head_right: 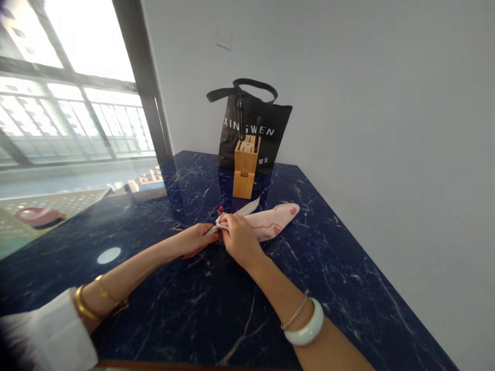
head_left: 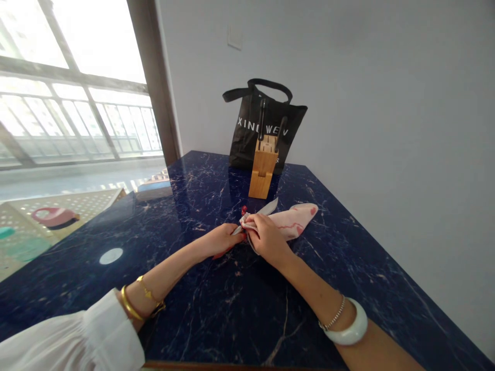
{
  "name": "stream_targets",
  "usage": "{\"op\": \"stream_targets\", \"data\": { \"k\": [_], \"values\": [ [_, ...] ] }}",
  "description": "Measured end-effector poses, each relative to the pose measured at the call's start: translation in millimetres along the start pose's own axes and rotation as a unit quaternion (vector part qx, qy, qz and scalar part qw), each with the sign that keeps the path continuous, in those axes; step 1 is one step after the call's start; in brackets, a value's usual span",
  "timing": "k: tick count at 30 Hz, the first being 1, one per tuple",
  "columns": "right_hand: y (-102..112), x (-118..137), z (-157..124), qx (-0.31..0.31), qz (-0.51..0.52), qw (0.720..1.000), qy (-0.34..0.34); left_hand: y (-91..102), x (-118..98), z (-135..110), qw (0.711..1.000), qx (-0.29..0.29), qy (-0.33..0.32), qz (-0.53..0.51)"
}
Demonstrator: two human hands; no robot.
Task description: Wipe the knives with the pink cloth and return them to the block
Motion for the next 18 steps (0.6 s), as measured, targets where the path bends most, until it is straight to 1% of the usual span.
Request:
{"op": "stream_targets", "data": {
  "k": [7,10,13,15,18],
  "values": [
    [3.9,-2.6,0.3,-0.007,-0.015,1.0,-0.019,-1.0,0.5,1.1,0.997,0.005,-0.008,-0.08],
    [4.0,-0.5,0.2,-0.009,-0.01,1.0,-0.008,-1.1,0.4,1.5,0.998,0.001,-0.008,-0.067],
    [1.6,-0.5,-0.3,0.007,-0.009,1.0,-0.003,-0.5,0.3,1.7,0.997,-0.002,-0.011,-0.075],
    [2.9,-4.0,-0.2,0.009,-0.01,1.0,-0.01,-0.3,0.8,1.4,0.998,0.0,-0.009,-0.069],
    [12.4,-15.8,1.3,-0.015,-0.012,0.999,-0.033,-0.8,1.1,-0.4,0.999,0.012,-0.002,-0.042]
  ]
}}
Point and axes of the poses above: each hand's wrist, its own z-axis towards the middle knuckle, its own y-axis out of the back of the hand, x = y × z, the point moved 9 cm from there along z, towards the middle knuckle, and after that the axes turned 7 degrees about z, right-handed, at the moved point
